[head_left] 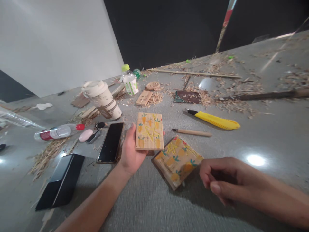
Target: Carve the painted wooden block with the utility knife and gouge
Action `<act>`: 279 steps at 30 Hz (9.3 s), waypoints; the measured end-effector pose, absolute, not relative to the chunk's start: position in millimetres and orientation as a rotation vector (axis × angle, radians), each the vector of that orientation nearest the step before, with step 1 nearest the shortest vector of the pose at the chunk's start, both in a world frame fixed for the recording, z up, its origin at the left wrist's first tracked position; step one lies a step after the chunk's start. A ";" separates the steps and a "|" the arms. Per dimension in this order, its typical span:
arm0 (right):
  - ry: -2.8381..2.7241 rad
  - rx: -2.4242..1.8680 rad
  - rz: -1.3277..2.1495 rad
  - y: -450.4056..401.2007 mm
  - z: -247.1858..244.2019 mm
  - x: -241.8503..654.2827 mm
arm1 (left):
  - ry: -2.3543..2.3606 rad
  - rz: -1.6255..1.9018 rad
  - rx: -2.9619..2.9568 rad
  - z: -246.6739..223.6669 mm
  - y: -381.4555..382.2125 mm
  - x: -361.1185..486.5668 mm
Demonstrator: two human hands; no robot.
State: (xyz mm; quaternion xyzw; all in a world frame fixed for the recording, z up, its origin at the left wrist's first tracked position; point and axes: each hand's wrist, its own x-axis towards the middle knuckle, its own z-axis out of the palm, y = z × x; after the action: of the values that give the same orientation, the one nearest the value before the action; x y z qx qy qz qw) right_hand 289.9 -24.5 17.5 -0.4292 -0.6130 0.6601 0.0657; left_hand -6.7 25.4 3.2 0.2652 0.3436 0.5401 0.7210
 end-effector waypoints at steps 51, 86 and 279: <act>-1.891 -1.183 1.917 -18.3 25.5 297.0 | 0.765 1.193 0.580 4.7 24.9 -5.8; -2.338 -1.214 0.407 39.8 -2.4 322.3 | 0.612 1.160 0.544 -8.0 24.5 -9.9; -2.413 -0.502 0.515 2.5 21.2 264.0 | 1.036 1.115 0.958 0.5 -5.1 17.7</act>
State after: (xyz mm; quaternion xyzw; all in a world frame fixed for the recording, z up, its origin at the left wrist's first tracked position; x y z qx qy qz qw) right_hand 264.0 2.5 21.2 -0.1897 -0.9122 0.1947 0.3066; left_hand 17.7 -5.1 0.5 0.4171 0.4510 0.4854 0.6221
